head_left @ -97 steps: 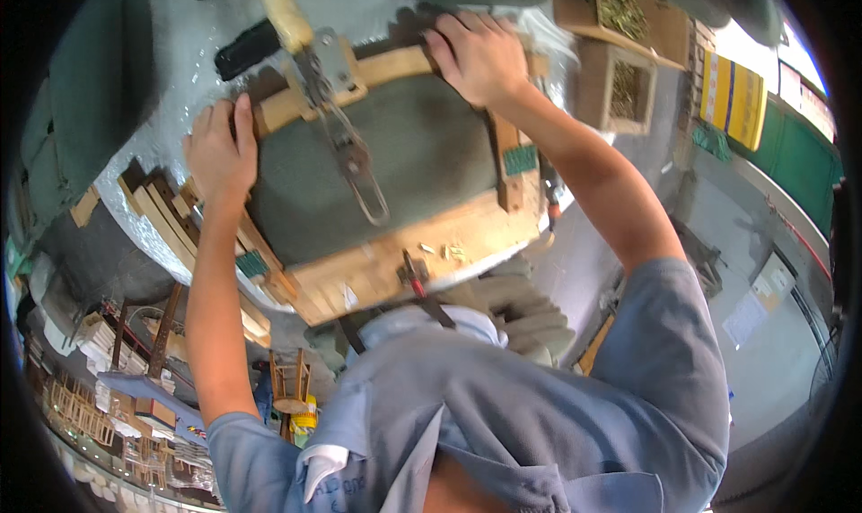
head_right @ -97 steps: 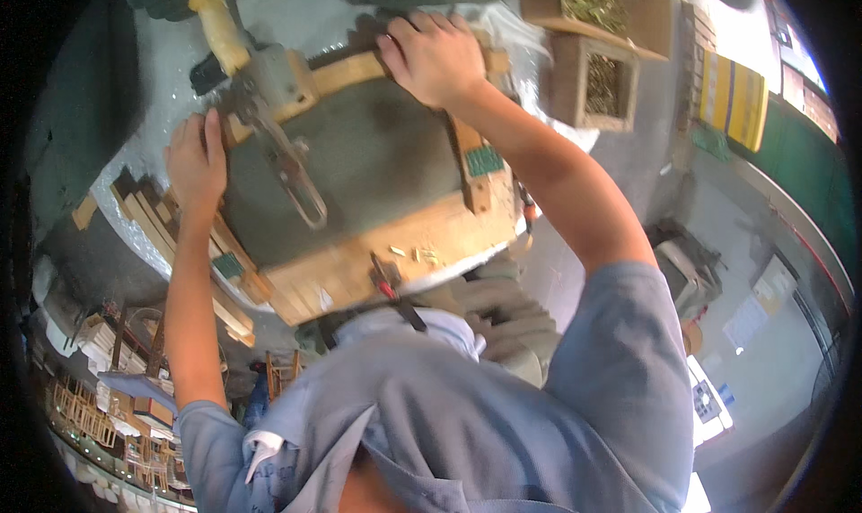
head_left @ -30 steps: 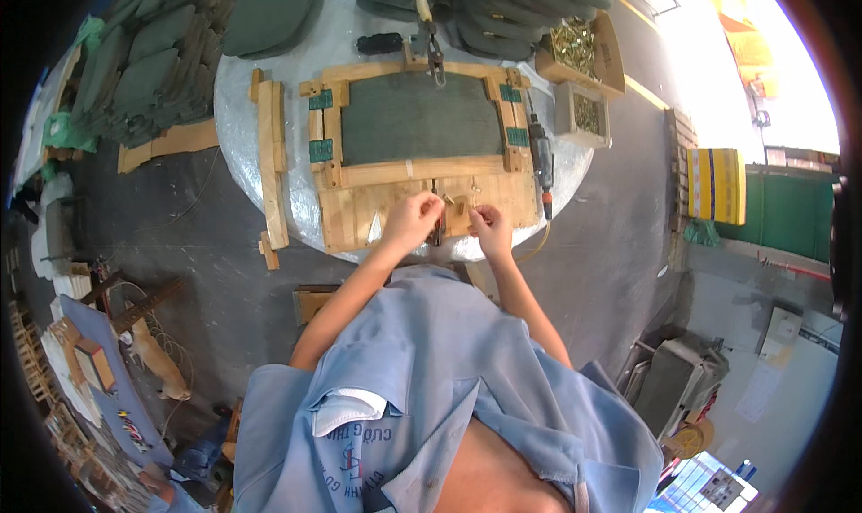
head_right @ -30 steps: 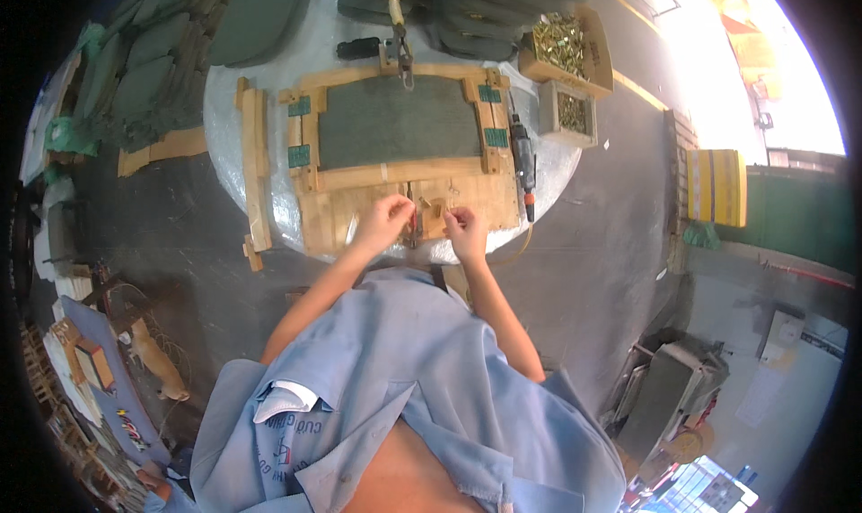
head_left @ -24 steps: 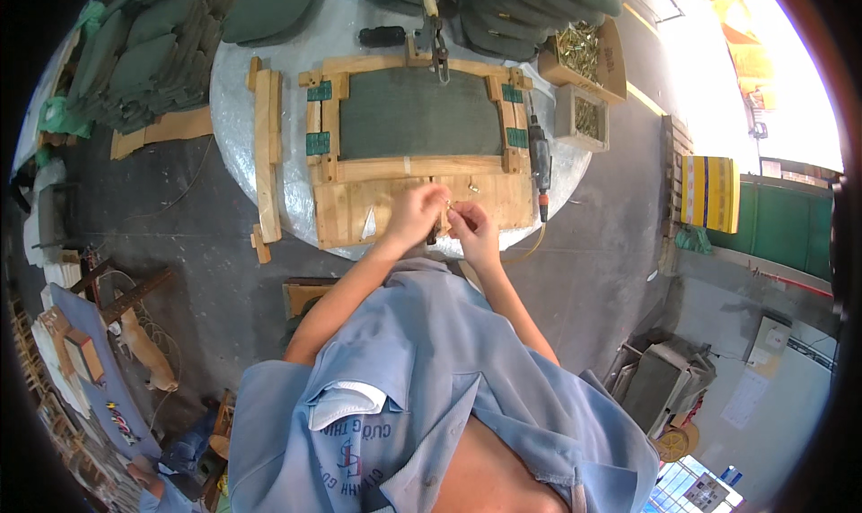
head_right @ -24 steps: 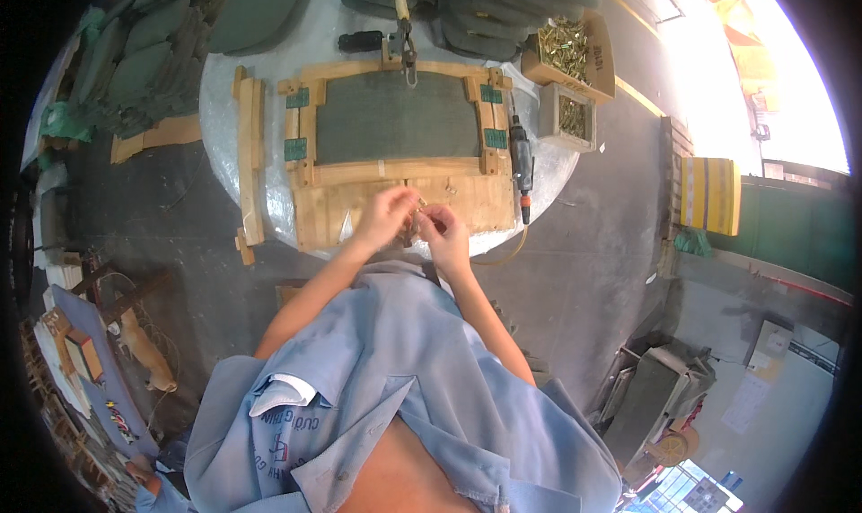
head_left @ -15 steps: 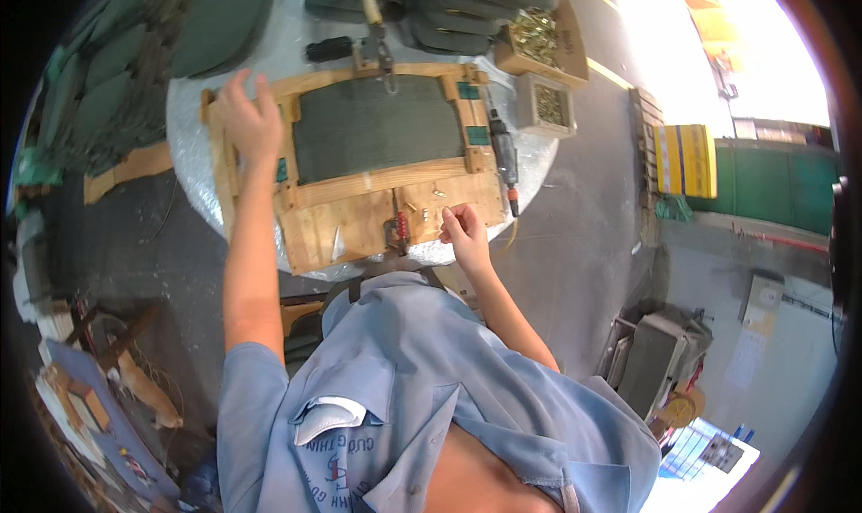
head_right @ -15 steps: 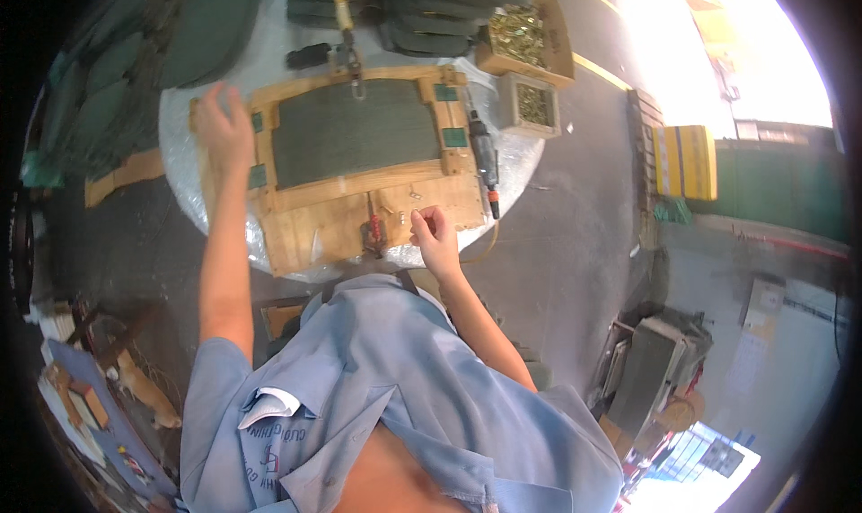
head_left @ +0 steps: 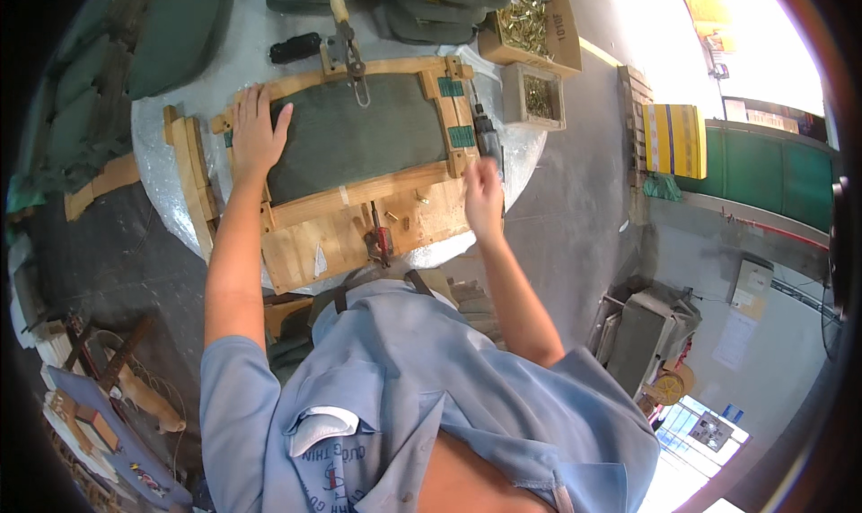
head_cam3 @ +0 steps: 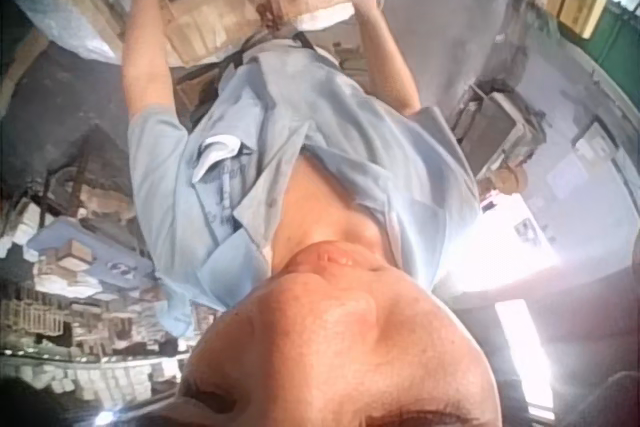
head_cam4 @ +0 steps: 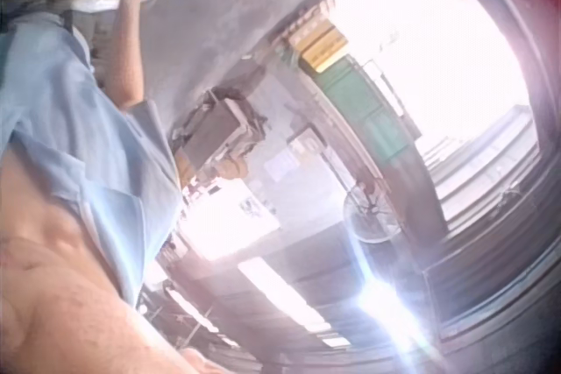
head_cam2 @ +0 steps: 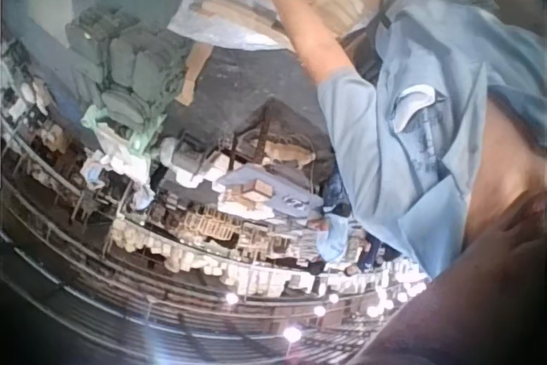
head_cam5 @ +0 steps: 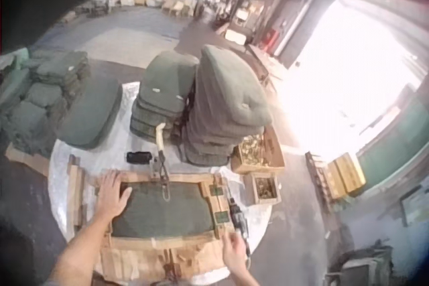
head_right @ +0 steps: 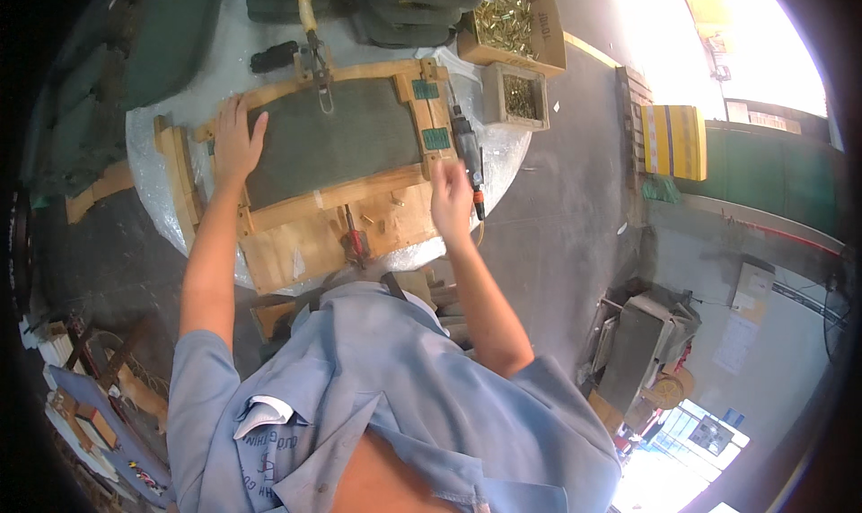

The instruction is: The person places green fabric cushions into a wooden jig and uses a pneumatic drill to drive fasteners into the corners. They repeatedly pick up cushions, align them in the jig, drill, and stack the finished units.

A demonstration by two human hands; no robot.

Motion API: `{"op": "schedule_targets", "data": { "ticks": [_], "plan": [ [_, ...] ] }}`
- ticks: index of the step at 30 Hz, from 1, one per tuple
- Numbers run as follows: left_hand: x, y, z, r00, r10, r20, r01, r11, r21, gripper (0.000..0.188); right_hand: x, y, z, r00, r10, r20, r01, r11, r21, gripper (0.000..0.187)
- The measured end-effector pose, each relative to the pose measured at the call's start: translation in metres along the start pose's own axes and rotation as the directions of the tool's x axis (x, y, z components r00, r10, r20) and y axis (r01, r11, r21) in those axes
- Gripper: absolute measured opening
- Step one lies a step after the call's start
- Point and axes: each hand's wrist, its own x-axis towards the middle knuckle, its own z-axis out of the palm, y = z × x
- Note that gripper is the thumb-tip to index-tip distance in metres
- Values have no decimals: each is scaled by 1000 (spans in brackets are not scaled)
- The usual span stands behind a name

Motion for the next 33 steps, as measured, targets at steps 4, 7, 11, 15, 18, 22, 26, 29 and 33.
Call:
{"op": "schedule_targets", "data": {
  "ticks": [4,7,11,15,18,22,26,29,33],
  "plan": [
    [7,4,-11,999,-22,-42,19,998,-66,65,113,-54,24,927,-355,-119,320,917,-238,17],
    [8,7,-14,999,-1,-54,-4,995,-104,62,174,-38,65,829,-558,43,531,762,-371,15],
    [6,11,-19,1000,23,6,-23,997,-67,62,196,2,105,712,-615,338,700,589,-403,16],
    [-5,12,-25,994,19,106,-11,997,-79,58,191,8,107,756,-516,404,655,608,-448,15],
    [4,10,-14,995,37,90,-36,999,-20,56,201,14,110,747,-527,406,665,595,-452,14],
    [4,11,-17,993,23,112,-22,1000,-10,55,193,9,107,767,-492,412,641,609,-467,15],
    [11,10,-16,998,23,57,-20,998,-55,54,198,13,107,762,-513,395,647,585,-488,15],
    [12,9,-13,999,15,-36,-20,993,-114,51,202,11,110,756,-545,363,654,596,-466,17],
    [9,11,-16,999,-7,-52,0,992,-125,50,193,12,108,768,-548,330,638,610,-471,17]
  ]
}}
